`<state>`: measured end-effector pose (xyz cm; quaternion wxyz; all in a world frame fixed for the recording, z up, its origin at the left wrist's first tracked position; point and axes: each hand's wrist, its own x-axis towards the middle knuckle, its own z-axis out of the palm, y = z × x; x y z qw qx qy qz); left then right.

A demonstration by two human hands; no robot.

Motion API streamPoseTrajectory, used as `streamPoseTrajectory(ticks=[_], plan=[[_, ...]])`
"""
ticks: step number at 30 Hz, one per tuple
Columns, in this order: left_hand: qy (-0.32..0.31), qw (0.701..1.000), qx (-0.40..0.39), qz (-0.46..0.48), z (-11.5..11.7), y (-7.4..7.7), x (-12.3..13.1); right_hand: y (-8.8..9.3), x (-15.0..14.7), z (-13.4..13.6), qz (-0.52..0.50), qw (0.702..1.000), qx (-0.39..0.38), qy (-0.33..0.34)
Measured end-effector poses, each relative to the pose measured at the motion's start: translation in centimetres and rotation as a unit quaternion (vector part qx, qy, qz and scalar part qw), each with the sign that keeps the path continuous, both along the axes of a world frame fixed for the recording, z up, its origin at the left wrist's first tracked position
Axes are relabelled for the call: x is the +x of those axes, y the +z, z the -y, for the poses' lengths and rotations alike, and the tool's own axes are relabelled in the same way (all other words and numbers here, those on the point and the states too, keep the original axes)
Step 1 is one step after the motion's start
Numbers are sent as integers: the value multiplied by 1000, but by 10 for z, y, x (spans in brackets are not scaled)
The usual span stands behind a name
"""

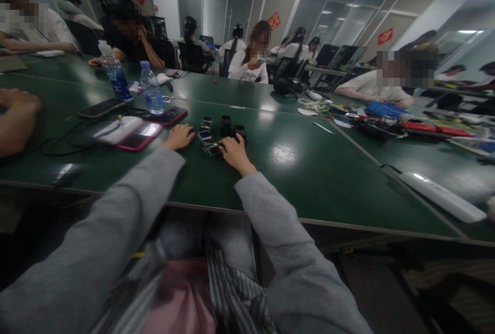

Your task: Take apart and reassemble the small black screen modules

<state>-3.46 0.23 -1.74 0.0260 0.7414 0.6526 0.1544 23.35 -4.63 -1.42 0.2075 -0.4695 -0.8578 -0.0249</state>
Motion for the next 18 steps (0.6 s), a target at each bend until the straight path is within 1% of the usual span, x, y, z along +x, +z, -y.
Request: streamPoseTrajectory(ticks=[8, 18], plan=[[1, 1000, -7, -1, 0, 2, 0, 0, 0, -1, 0, 1000, -2, -3], [0, 1000, 4, -7, 2, 1, 1, -2, 0, -1, 4, 1000, 7, -2]])
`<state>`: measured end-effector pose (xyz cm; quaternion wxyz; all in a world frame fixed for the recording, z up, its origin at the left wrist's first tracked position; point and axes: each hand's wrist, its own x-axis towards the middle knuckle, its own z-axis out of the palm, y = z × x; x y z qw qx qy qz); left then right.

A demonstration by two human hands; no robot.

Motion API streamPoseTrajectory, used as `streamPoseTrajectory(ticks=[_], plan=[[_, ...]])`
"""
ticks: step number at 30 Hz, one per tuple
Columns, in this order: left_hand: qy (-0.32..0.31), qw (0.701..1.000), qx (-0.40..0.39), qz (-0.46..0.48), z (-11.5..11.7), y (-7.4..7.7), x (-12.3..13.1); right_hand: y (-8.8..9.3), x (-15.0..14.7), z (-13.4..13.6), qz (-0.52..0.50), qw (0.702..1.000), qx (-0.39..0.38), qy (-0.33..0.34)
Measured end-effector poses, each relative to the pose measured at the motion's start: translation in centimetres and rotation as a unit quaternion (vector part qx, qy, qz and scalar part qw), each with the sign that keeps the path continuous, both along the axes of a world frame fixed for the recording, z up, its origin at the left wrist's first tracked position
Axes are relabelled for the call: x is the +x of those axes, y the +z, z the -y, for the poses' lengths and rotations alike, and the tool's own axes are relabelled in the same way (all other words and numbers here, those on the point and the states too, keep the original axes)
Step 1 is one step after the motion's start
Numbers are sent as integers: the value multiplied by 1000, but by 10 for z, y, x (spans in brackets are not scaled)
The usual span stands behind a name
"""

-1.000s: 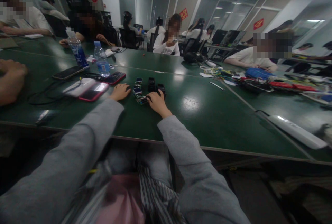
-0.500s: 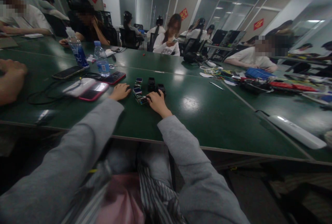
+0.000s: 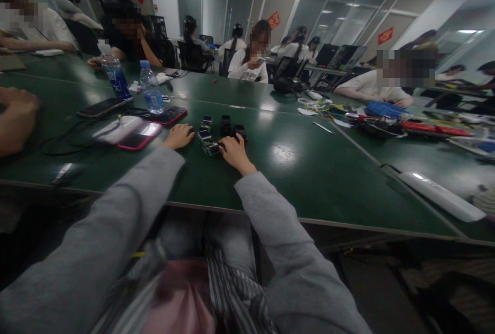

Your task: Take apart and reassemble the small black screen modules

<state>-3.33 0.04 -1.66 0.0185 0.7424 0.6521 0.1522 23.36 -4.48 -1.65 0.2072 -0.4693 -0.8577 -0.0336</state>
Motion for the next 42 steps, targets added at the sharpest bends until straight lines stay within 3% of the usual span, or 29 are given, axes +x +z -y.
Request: streamPoseTrajectory(ticks=[9, 13, 15, 21, 26, 28, 30, 32, 34, 37, 42], plan=[[-6, 1000, 3, 5, -6, -5, -3, 1, -1, 0, -17, 1000, 23, -1], [-2, 1000, -3, 4, -4, -3, -2, 1, 2, -3, -57, 990, 96, -91], [-1, 1000, -7, 5, -3, -2, -1, -1, 6, -5, -57, 986, 88, -127], [1, 1000, -8, 8, -3, -2, -1, -4, 15, -11, -32, 987, 52, -149], [-2, 1000, -3, -1, -6, -4, -2, 9, 10, -4, -49, 978, 79, -187], [1, 1000, -2, -5, -7, -6, -3, 14, 4, -1, -76, 977, 107, -167], [1, 1000, 1, -5, -8, -7, -3, 16, -4, 1, -96, 983, 118, -101], [-2, 1000, 3, -4, -8, -7, -3, 13, -12, 0, -105, 991, 81, -28], [-2, 1000, 0, -5, -8, -7, -3, 6, -17, -2, -119, 993, -7, 17], [1, 1000, 1, -7, -6, -5, -3, -2, -18, -7, -164, 982, -90, 40], [-1, 1000, 8, -4, -6, -6, -2, -5, -23, 0, -223, 971, -91, 7]])
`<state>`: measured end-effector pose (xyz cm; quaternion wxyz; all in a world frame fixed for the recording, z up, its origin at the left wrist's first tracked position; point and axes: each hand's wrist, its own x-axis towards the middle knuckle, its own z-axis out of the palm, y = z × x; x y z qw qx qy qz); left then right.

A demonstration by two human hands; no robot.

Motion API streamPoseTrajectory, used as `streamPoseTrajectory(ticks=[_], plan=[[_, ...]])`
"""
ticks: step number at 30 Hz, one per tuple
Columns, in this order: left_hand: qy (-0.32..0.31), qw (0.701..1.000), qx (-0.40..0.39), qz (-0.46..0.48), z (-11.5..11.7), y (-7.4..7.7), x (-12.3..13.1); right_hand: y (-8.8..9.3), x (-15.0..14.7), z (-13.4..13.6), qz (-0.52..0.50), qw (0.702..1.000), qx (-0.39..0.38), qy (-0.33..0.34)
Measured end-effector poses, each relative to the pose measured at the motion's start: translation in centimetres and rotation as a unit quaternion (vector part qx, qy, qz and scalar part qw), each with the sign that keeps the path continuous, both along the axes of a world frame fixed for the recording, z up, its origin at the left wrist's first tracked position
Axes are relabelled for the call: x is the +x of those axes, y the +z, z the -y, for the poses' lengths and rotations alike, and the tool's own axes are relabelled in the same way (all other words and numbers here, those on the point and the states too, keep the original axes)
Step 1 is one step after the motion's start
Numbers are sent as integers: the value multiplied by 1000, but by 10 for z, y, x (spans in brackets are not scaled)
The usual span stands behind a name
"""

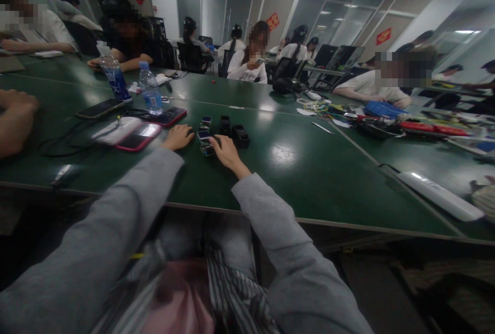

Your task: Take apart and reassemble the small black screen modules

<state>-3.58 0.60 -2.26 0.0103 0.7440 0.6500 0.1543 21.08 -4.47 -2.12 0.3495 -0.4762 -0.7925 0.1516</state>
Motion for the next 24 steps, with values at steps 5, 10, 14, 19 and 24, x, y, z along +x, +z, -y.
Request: streamPoseTrajectory(ticks=[5, 10, 14, 19, 24], plan=[[-1, 1000, 3, 3, -2, -1, -1, 3, -19, 15, -20, 999, -32, 13], [-4, 1000, 1, -2, -3, -1, -1, 7, -30, 25, -36, 999, -35, 21], [-3, 1000, 1, 1, -3, -2, -1, 11, -29, 27, -28, 999, -44, -12], [0, 1000, 0, 4, -3, -2, -1, 15, -22, 25, -21, 997, -51, -46], [0, 1000, -8, 5, -2, 0, -1, 18, -8, 20, 7, 986, -61, -153]])
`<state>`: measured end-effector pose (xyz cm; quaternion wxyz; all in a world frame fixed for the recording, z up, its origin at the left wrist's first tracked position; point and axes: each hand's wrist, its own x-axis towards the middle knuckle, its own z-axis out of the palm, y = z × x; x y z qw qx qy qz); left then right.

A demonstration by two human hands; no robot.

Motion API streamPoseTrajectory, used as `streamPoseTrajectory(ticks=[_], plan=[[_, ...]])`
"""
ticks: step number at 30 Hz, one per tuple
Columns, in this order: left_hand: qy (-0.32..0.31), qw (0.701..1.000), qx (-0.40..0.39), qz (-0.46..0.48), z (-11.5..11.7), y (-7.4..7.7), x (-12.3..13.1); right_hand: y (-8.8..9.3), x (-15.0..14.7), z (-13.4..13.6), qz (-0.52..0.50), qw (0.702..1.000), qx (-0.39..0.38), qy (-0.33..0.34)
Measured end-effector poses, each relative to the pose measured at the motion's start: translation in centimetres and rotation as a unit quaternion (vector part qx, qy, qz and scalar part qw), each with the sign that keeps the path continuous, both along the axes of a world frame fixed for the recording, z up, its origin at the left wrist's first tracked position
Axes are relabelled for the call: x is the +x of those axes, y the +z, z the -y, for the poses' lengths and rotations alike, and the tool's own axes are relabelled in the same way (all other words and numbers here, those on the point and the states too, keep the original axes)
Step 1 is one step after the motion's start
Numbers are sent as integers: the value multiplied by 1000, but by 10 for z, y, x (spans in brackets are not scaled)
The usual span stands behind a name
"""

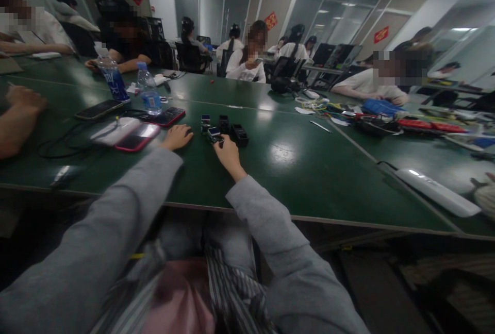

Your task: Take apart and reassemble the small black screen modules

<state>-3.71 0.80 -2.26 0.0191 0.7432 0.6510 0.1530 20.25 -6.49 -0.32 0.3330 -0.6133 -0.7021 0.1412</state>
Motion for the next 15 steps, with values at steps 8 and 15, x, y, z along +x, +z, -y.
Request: streamPoseTrajectory(ticks=[8, 15], plan=[[-9, 1000, -5, 2, -1, 0, -2, 2, 7, 0, 43, 998, 1, -48], [-6, 1000, -10, 9, 0, 1, -1, -2, 7, -1, 28, 998, 28, -45]])
